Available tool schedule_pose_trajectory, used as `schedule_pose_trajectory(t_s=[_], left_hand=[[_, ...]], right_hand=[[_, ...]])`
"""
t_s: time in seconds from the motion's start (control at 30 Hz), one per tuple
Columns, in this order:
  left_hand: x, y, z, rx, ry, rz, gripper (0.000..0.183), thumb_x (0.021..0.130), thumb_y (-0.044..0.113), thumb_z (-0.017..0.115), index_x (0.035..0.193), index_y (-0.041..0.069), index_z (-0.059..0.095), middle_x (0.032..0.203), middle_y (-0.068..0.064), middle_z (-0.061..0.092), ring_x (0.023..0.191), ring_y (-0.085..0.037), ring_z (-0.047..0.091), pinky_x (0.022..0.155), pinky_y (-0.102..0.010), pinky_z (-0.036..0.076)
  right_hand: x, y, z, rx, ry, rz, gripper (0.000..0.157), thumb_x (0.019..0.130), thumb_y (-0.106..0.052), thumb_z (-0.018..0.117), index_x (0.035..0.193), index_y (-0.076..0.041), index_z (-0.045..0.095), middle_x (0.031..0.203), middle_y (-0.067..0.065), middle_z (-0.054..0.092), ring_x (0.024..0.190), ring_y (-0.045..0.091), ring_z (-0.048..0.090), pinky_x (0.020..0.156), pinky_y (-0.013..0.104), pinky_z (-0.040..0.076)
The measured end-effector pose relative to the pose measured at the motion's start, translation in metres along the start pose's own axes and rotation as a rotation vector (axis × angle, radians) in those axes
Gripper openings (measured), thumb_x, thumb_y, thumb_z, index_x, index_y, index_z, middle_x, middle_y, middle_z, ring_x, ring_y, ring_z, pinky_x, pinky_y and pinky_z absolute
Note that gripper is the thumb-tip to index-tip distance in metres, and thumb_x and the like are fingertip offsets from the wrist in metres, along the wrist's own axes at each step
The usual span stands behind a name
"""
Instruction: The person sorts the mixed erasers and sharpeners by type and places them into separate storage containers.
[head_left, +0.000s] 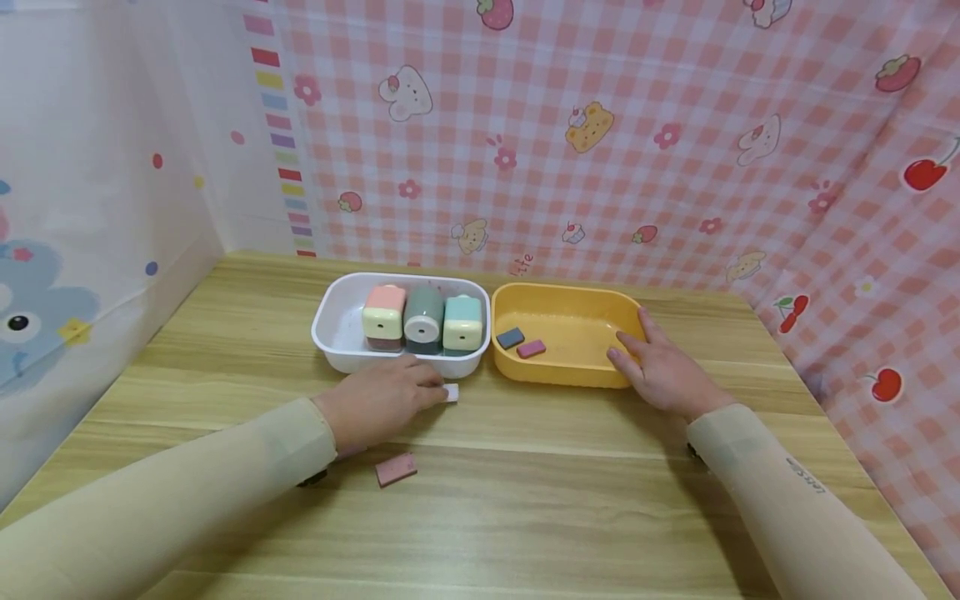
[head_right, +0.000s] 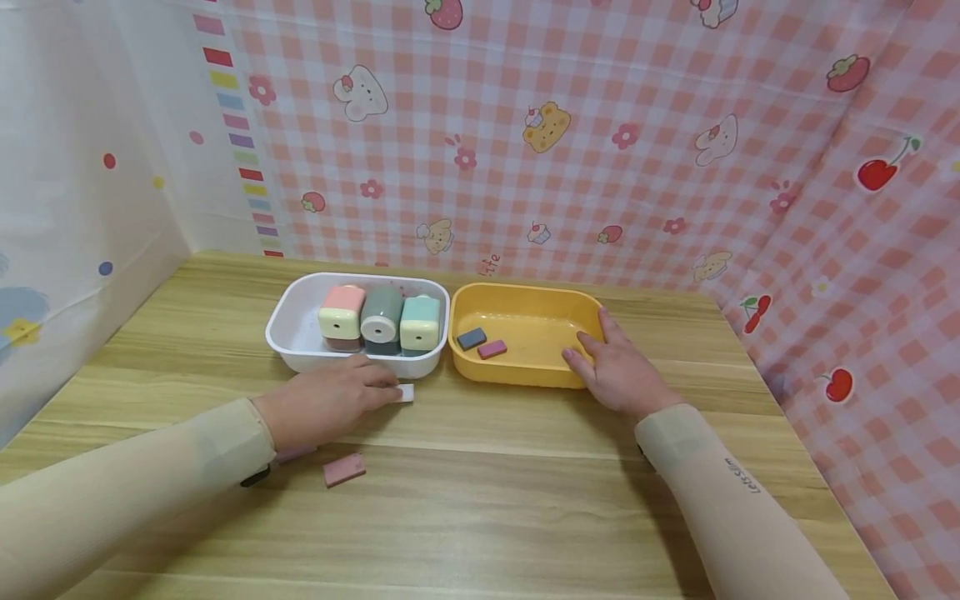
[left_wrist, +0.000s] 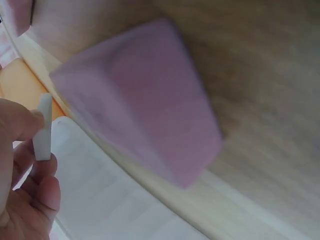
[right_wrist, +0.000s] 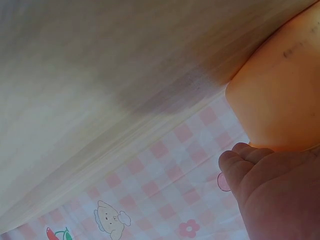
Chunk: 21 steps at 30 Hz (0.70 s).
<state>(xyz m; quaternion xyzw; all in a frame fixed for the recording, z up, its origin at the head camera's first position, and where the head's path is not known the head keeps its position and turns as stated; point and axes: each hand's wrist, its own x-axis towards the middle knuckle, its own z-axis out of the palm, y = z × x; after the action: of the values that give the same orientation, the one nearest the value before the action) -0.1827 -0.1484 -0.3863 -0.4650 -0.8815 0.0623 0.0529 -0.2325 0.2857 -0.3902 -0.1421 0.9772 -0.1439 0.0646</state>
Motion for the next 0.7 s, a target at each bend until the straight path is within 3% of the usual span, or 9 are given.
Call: schedule_pose_trajectory(t_s=[0.2,0.5,0.7], left_hand=[[0.004,-0.002,-0.004,0.025,0.033,0.002,0.045,0.1,0.004,0.07,0.144,0.015,0.066,0.145,-0.003,0.066,0.132,-0.023,0.06,0.116,-0.04,0.05],[0.013,-0.008,-0.014,0.007,0.213,0.029,0.044,0.094,0.011,0.079,0.137,0.015,0.071,0.134,-0.002,0.071,0.121,-0.025,0.063,0.106,-0.039,0.056],[0.02,-0.011,-0.019,0.019,0.249,0.023,0.044,0.095,0.01,0.078,0.138,0.016,0.07,0.134,-0.002,0.071,0.121,-0.025,0.064,0.106,-0.04,0.055]], right_hand=[[0.0,0.0,0.0,-0.006,0.006,-0.008,0.082,0.111,-0.061,0.029,0.16,0.004,0.037,0.174,0.03,-0.007,0.16,0.053,0.006,0.127,0.068,0.018],[0.0,-0.002,-0.001,-0.002,0.009,-0.013,0.083,0.111,-0.062,0.029,0.16,0.004,0.038,0.174,0.03,-0.007,0.16,0.054,0.008,0.127,0.068,0.019],[-0.001,-0.002,-0.001,0.001,0.014,-0.023,0.08,0.111,-0.06,0.031,0.159,0.004,0.039,0.174,0.03,-0.006,0.16,0.054,0.008,0.126,0.068,0.02]])
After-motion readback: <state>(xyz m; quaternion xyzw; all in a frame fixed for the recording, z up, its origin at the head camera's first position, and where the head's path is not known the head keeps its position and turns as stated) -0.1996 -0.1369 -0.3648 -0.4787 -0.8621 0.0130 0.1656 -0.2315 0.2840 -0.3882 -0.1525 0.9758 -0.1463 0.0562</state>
